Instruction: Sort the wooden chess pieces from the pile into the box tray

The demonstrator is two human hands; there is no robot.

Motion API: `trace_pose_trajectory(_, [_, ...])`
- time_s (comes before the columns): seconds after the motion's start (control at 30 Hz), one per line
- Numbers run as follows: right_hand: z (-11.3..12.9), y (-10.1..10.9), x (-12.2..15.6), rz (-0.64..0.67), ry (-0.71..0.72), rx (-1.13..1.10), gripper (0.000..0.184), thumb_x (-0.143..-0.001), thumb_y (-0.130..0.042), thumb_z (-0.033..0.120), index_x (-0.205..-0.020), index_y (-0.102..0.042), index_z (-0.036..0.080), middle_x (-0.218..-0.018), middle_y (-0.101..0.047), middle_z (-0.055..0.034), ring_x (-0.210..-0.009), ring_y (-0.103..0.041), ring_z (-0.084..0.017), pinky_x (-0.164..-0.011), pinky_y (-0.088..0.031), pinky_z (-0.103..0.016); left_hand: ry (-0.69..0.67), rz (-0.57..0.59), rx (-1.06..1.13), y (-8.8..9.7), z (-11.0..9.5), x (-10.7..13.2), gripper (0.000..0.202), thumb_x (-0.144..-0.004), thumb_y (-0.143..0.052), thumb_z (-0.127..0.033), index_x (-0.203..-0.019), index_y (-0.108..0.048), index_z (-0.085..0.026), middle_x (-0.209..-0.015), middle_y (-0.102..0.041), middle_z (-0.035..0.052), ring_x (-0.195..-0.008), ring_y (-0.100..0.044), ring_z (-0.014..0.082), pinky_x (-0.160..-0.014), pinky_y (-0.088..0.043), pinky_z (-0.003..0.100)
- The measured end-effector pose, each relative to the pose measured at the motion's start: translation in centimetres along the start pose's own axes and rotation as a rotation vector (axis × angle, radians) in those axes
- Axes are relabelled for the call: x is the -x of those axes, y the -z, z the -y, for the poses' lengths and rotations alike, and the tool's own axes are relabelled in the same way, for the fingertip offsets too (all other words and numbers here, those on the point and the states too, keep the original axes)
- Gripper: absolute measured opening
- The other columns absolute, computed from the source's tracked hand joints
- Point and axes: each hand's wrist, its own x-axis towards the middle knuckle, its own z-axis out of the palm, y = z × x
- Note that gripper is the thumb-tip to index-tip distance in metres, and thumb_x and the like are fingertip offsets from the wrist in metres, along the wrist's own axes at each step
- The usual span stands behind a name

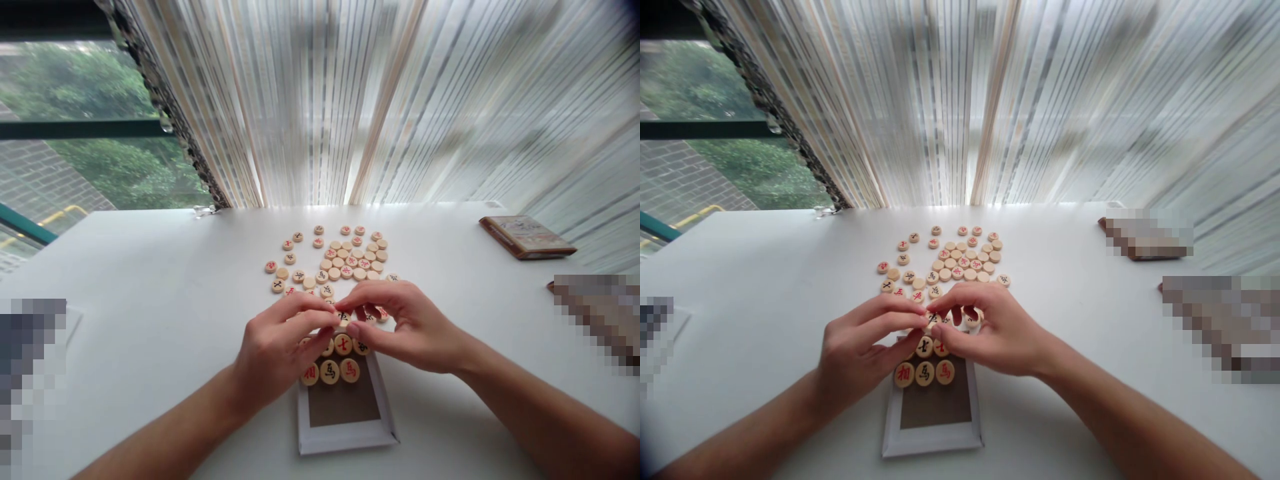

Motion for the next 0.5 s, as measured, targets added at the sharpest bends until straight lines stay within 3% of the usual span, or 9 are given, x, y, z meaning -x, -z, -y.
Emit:
trace_pose_trajectory(0.3, [2.1,0.8,-0.2,0.159,-0.039,0.251,0.004,-0.086,-0.078,0.019,-0.090,-0.077,0.017,-0.076,-0.069,0.0002,-0.070,-0.060,-0.014,-0.066,-0.046,-0.027,-0.184,0.097,-0.108,-0.3,-0.2,0.4,0.011,-0.096,-0.067,-0.010,-0.101,-0.073,-0.018,-0.096,-0.078,0.0110,-0.085,-0.076,0.0211,-0.078,-0.063,0.031])
trace_pose_trajectory(0.5, [2.5,1.7,0.5,0.180,0.011,0.312,0.004,-0.086,-0.077,0.017,-0.090,-0.075,0.018,-0.076,-0.066,0.0013,-0.070,-0.057,-0.013,-0.067,-0.046,-0.026,-0.157,0.098,-0.091,-0.8,-0.2,0.4,0.017,-0.093,-0.070,-0.008,-0.106,-0.071,-0.018,-0.100,-0.078,0.0108,-0.090,-0.075,0.0207,-0.081,-0.063,0.030])
